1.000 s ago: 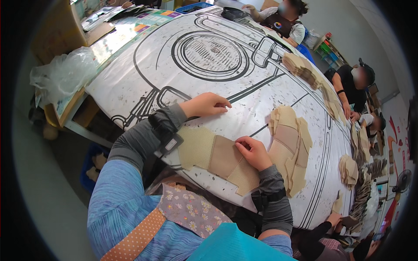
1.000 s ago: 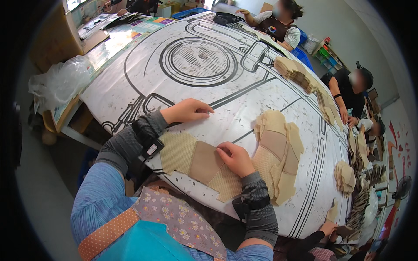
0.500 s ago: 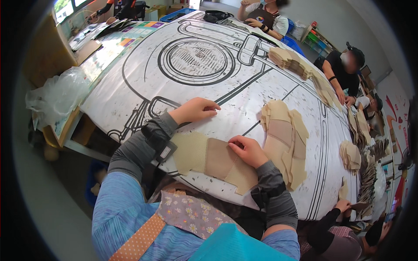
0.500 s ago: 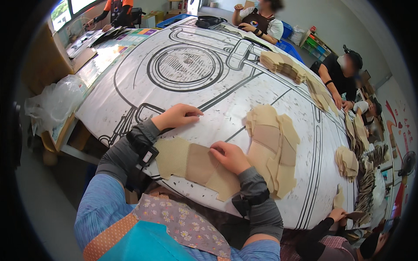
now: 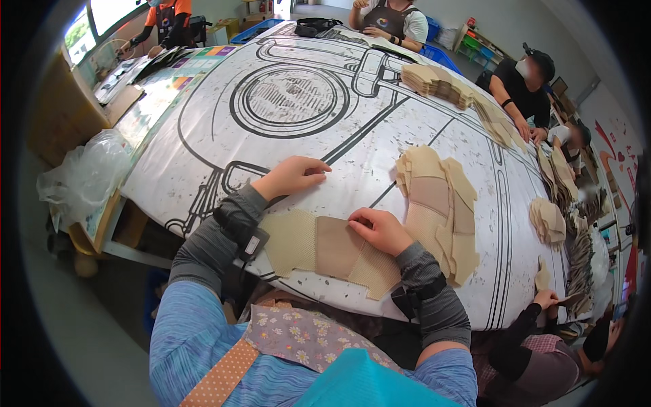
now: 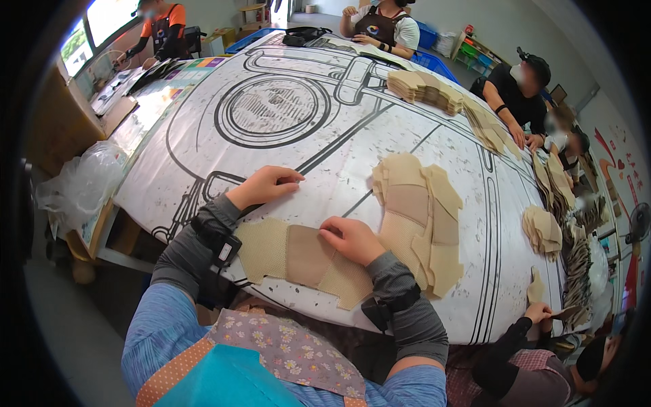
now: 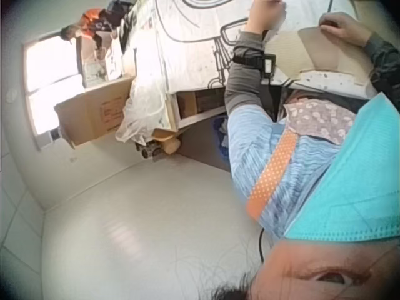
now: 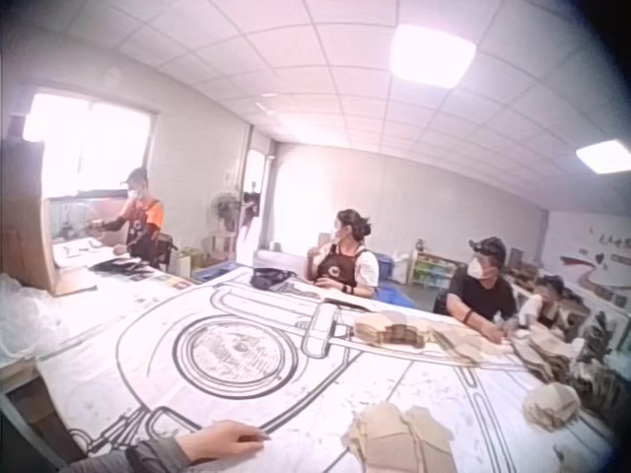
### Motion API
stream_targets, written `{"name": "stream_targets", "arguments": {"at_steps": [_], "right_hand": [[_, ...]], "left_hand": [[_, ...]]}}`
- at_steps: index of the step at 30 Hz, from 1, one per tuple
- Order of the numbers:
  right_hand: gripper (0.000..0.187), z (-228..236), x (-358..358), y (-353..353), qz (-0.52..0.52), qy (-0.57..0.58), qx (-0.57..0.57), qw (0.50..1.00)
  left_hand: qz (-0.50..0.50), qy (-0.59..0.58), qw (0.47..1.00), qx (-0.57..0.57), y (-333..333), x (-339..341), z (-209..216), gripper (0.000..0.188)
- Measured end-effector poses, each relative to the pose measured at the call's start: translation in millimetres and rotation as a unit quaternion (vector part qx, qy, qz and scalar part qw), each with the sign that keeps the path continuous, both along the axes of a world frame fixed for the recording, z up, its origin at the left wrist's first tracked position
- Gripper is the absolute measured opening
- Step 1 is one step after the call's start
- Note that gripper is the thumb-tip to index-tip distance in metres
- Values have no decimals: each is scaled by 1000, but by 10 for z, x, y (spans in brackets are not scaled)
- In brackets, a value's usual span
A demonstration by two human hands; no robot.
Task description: Manually aligning and assembling multiple layers of synthetic shoe upper components at a production table.
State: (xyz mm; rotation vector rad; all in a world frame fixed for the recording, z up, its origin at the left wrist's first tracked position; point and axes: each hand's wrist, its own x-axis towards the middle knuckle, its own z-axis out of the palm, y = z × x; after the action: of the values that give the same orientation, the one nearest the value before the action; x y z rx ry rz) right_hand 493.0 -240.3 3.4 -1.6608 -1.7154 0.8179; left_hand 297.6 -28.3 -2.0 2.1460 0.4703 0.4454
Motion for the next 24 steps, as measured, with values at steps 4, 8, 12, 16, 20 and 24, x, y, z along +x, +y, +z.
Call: {"name": "stream_targets", "arguments": {"at_steps": [4,8,12,16,20,24], "right_hand": [[20,-11,4,3,2,-1,-6,1000],[20,17,-12,-6,2,-4,-11,1000],[19,-3,-35,7,5,2,-8,1000],[18,-17,9,-5,2,15,3,1000],[18,-2,-8,9,2,5,4,1000],[18,4,-12,4,3,-2,-2,1000]], "left_hand": [[6,-4,1000,11,-6,-6,-11,28],[7,-1,1000,10,-17,-14,-1,28],[6,-13,1000,-2,-20,-46,-16,28],[3,-7,1000,8,-16,1,10,28],[0,19,1000,11,11,-13,6,30],[2,18,1000,5,-7,-18,5,31]]}}
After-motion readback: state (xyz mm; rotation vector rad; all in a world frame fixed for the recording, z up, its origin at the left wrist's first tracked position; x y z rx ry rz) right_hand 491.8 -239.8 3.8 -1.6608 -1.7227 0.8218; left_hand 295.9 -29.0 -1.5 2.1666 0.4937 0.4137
